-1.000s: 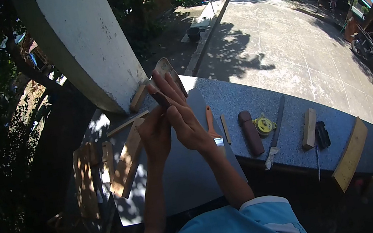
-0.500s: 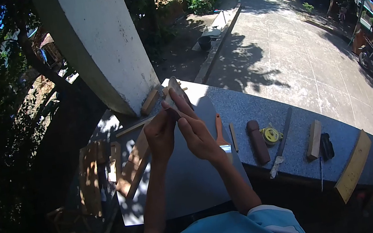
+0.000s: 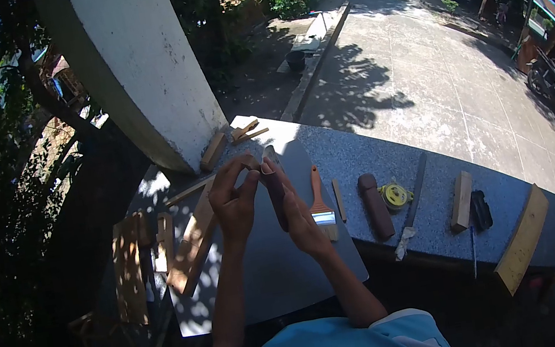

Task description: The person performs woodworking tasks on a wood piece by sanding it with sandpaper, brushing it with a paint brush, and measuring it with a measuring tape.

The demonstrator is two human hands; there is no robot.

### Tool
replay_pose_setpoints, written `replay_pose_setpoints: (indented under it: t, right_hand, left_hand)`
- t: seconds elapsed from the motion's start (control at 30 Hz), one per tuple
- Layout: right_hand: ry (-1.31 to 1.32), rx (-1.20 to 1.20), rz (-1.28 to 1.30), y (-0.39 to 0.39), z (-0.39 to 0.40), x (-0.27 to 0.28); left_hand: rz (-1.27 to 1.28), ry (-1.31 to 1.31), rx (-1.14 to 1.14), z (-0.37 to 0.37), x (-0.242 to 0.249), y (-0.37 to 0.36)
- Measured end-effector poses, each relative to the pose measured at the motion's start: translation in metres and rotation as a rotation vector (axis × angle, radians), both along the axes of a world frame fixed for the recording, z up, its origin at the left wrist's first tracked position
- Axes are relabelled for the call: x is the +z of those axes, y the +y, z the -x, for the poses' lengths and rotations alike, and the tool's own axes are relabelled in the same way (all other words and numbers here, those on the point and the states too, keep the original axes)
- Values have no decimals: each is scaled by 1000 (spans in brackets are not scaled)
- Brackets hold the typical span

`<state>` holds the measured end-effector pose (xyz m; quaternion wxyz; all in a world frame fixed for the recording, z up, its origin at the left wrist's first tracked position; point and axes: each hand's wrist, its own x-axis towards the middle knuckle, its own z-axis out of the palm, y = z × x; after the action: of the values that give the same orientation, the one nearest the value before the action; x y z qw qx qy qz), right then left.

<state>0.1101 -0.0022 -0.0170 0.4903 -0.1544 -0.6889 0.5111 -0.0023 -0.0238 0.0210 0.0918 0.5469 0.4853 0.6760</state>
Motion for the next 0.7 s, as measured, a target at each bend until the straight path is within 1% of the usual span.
replay_pose_setpoints:
  t: [0.07, 0.1, 0.17, 0.2, 0.27, 0.3, 0.4, 0.47, 0.5, 0.57, 0.6, 0.63, 0.7]
  right_hand:
    - [161, 121, 171, -2, -1, 1]
    - [240, 182, 260, -3, -2, 0]
    - [360, 240, 281, 0, -6, -1]
    - [422, 270, 291, 2, -7, -2]
    - [397, 189, 132, 10, -8, 0]
    - [382, 148, 54, 14, -9, 3]
    - [401, 135, -94, 19, -7, 30]
    - [164, 35, -381, 27, -11, 56]
    - [41, -16, -523, 30, -14, 67]
    - [-347, -174, -632, 30, -9, 82]
    - [-544, -254, -678, 29, -5, 85]
    - [-621, -309, -688, 28, -1, 85]
    - [-776, -418, -711, 27, 10, 85]
  left_hand:
    - [29, -74, -11, -6, 0, 2]
    - [39, -76, -53, -7, -3, 2]
    - [61, -77, -132, -5, -8, 2]
    - [63, -10, -124, -7, -7, 1]
    - [66, 124, -107, -13, -4, -1]
    - [55, 58, -151, -17, -6, -1]
    - [21, -184, -292, -29, -11, -1]
    - [4, -401, -402, -33, -15, 0]
    - [34, -378, -351, -32, -19, 3]
    - [92, -334, -254, -30, -27, 9]
    - [22, -145, -144, -31, -24, 12]
    - [-7, -44, -77, -32, -22, 16]
    - [-39, 48, 7, -34, -22, 25]
